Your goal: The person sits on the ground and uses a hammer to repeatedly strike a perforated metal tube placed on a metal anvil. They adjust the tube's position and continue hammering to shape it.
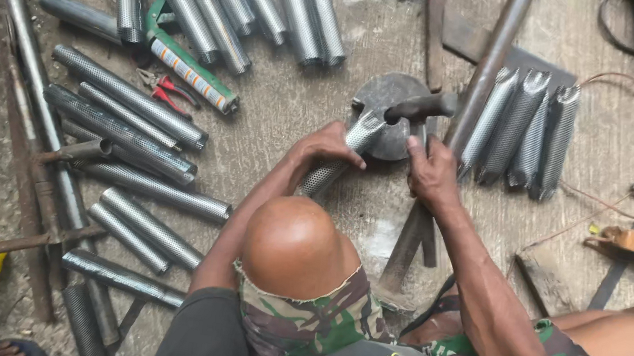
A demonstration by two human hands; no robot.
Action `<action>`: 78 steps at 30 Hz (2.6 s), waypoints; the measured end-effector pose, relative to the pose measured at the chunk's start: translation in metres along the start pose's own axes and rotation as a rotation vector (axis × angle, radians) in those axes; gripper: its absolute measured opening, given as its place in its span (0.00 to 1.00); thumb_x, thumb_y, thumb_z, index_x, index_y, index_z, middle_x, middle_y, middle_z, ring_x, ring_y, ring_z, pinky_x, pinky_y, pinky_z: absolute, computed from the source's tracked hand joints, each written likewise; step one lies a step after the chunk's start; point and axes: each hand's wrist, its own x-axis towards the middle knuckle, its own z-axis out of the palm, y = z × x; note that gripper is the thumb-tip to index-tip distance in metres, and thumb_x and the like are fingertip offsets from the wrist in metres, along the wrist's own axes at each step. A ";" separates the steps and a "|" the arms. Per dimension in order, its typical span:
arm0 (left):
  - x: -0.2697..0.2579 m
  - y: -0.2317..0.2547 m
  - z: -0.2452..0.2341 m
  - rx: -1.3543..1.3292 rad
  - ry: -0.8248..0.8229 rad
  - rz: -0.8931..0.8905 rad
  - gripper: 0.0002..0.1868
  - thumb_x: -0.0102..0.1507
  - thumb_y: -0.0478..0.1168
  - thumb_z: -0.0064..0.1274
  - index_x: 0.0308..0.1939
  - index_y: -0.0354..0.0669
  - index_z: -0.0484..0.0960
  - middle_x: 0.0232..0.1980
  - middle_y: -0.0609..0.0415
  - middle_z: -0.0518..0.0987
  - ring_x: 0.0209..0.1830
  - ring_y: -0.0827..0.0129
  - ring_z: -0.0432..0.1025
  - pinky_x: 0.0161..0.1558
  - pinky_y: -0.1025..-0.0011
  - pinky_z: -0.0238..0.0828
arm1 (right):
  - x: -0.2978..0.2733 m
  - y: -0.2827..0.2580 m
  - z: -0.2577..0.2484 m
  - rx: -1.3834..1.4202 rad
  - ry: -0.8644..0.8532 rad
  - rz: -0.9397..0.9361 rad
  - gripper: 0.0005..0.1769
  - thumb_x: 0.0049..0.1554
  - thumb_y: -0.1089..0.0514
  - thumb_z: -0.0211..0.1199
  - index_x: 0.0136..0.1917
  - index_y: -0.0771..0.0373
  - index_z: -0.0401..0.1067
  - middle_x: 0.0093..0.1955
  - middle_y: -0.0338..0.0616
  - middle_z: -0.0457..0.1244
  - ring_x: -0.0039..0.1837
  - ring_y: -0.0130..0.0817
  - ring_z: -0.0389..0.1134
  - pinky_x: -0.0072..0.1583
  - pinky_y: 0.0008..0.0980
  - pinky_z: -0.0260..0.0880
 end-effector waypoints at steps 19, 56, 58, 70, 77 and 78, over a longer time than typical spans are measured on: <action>0.047 -0.052 0.021 -0.678 -0.128 0.069 0.29 0.42 0.36 0.78 0.41 0.27 0.80 0.29 0.39 0.82 0.27 0.50 0.81 0.32 0.56 0.84 | -0.019 -0.038 -0.033 0.533 0.180 -0.119 0.18 0.73 0.53 0.52 0.46 0.67 0.68 0.25 0.48 0.59 0.21 0.31 0.60 0.22 0.29 0.64; 0.002 -0.031 0.007 -0.337 -0.023 0.382 0.30 0.35 0.35 0.80 0.41 0.37 0.86 0.37 0.46 0.83 0.38 0.54 0.79 0.39 0.64 0.80 | 0.011 0.029 -0.018 0.382 0.145 0.259 0.25 0.74 0.45 0.53 0.46 0.69 0.66 0.28 0.53 0.61 0.24 0.37 0.62 0.24 0.38 0.69; 0.006 -0.056 0.012 -0.332 -0.006 0.460 0.35 0.36 0.33 0.81 0.47 0.40 0.86 0.43 0.45 0.84 0.45 0.53 0.78 0.49 0.62 0.77 | 0.011 0.039 -0.017 0.325 0.141 0.270 0.25 0.72 0.45 0.55 0.45 0.71 0.67 0.27 0.55 0.61 0.23 0.40 0.62 0.23 0.41 0.68; -0.046 0.024 0.008 -0.438 0.019 0.866 0.41 0.42 0.25 0.74 0.59 0.51 0.82 0.56 0.43 0.80 0.60 0.48 0.72 0.63 0.48 0.73 | 0.007 0.060 -0.012 0.255 0.051 0.312 0.26 0.72 0.45 0.53 0.48 0.73 0.70 0.27 0.56 0.62 0.24 0.40 0.64 0.22 0.41 0.68; -0.038 -0.014 0.018 -0.291 0.037 0.442 0.61 0.45 0.41 0.80 0.79 0.45 0.63 0.77 0.26 0.61 0.81 0.32 0.50 0.81 0.41 0.43 | 0.005 0.052 -0.013 0.278 0.053 0.343 0.26 0.72 0.44 0.52 0.46 0.71 0.69 0.26 0.53 0.61 0.24 0.37 0.62 0.22 0.37 0.67; -0.038 -0.014 0.021 -0.289 0.033 0.443 0.61 0.45 0.41 0.80 0.79 0.45 0.63 0.77 0.26 0.61 0.81 0.32 0.50 0.81 0.41 0.43 | 0.004 0.050 -0.013 0.280 0.057 0.345 0.26 0.72 0.44 0.52 0.46 0.71 0.69 0.26 0.53 0.61 0.24 0.37 0.62 0.22 0.37 0.67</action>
